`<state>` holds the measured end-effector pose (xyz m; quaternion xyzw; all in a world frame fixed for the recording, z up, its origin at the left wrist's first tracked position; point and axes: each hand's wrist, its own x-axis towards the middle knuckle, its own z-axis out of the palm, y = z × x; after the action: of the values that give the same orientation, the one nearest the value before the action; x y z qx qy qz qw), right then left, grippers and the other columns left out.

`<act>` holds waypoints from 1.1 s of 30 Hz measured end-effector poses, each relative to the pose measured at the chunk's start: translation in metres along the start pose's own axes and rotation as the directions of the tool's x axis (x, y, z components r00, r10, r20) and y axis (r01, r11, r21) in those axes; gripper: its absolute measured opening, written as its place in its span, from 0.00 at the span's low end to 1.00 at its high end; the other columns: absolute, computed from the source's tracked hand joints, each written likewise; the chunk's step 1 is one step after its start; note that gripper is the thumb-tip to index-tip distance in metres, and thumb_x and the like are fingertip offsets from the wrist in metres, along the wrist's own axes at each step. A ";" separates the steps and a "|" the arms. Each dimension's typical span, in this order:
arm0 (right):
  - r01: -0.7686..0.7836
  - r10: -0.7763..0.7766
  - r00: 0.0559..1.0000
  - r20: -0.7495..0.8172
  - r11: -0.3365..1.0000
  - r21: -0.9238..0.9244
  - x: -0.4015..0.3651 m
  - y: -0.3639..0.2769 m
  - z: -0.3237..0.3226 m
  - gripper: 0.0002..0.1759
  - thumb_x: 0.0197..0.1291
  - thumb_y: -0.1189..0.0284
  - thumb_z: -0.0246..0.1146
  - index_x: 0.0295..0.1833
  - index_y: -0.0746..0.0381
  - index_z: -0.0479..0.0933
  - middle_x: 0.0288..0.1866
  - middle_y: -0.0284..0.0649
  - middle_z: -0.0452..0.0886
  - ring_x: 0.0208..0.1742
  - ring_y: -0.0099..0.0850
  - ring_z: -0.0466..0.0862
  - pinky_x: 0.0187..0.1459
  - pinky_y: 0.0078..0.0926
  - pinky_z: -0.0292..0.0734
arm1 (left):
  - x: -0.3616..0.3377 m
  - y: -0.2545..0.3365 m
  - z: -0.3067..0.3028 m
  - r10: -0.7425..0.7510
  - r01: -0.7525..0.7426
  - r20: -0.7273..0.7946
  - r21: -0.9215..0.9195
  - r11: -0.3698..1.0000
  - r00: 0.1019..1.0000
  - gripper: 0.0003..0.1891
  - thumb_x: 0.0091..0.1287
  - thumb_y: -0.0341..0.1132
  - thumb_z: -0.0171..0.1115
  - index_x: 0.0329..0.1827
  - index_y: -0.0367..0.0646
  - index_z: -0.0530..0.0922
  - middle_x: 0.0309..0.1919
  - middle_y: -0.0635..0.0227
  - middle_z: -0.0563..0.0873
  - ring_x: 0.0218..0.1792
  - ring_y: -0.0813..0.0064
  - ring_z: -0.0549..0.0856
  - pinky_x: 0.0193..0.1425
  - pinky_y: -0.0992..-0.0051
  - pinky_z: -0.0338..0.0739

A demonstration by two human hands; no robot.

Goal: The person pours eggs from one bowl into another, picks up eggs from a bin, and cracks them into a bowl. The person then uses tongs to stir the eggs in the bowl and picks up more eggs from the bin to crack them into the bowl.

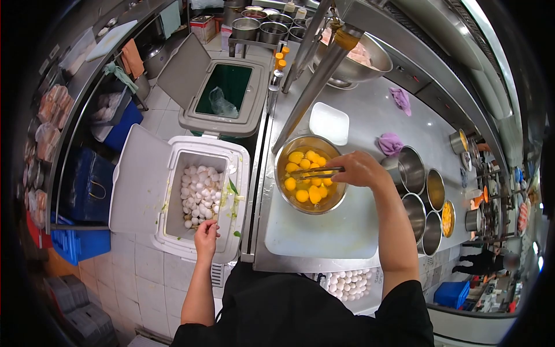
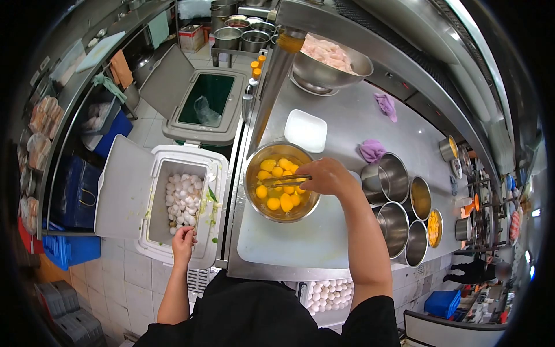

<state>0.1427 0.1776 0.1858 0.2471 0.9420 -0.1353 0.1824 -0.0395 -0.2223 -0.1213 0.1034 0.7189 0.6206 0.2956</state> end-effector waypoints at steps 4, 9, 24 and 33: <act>0.012 -0.012 1.000 -0.014 1.000 -0.002 0.002 0.002 0.005 0.23 0.54 0.63 0.71 0.58 0.53 0.84 0.43 0.46 0.88 0.46 0.45 0.86 0.51 0.41 0.79 | 0.000 0.000 0.000 0.000 0.000 0.005 0.003 1.000 1.000 0.10 0.74 0.32 0.58 0.52 0.38 0.81 0.36 0.69 0.87 0.27 0.82 0.83 0.30 0.82 0.74; 0.024 -0.024 1.000 -0.008 1.000 0.010 0.005 0.000 0.005 0.23 0.54 0.63 0.71 0.57 0.52 0.85 0.42 0.46 0.88 0.46 0.45 0.86 0.51 0.41 0.79 | -0.001 0.001 0.000 -0.004 0.004 0.005 -0.014 1.000 1.000 0.10 0.74 0.32 0.58 0.52 0.38 0.81 0.35 0.69 0.87 0.27 0.82 0.82 0.30 0.83 0.74; 0.051 -0.044 0.997 -0.068 0.993 0.105 -0.008 0.000 -0.001 0.22 0.56 0.65 0.71 0.58 0.52 0.84 0.46 0.45 0.88 0.47 0.43 0.86 0.52 0.38 0.79 | -0.004 0.000 -0.002 -0.007 0.007 0.003 -0.010 1.000 1.000 0.09 0.74 0.32 0.57 0.51 0.39 0.81 0.35 0.69 0.86 0.27 0.82 0.82 0.30 0.82 0.74; -0.004 0.023 0.997 -0.068 0.963 0.270 -0.035 0.002 -0.022 0.22 0.57 0.65 0.72 0.59 0.53 0.85 0.46 0.43 0.89 0.43 0.38 0.87 0.48 0.34 0.79 | -0.005 0.001 -0.001 0.003 -0.003 0.010 -0.009 1.000 1.000 0.10 0.73 0.32 0.58 0.51 0.38 0.81 0.35 0.69 0.87 0.27 0.82 0.83 0.30 0.82 0.74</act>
<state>0.1661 0.1719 0.2201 0.2806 0.9189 -0.2524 0.1146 -0.0363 -0.2257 -0.1193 0.1063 0.7145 0.6236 0.2987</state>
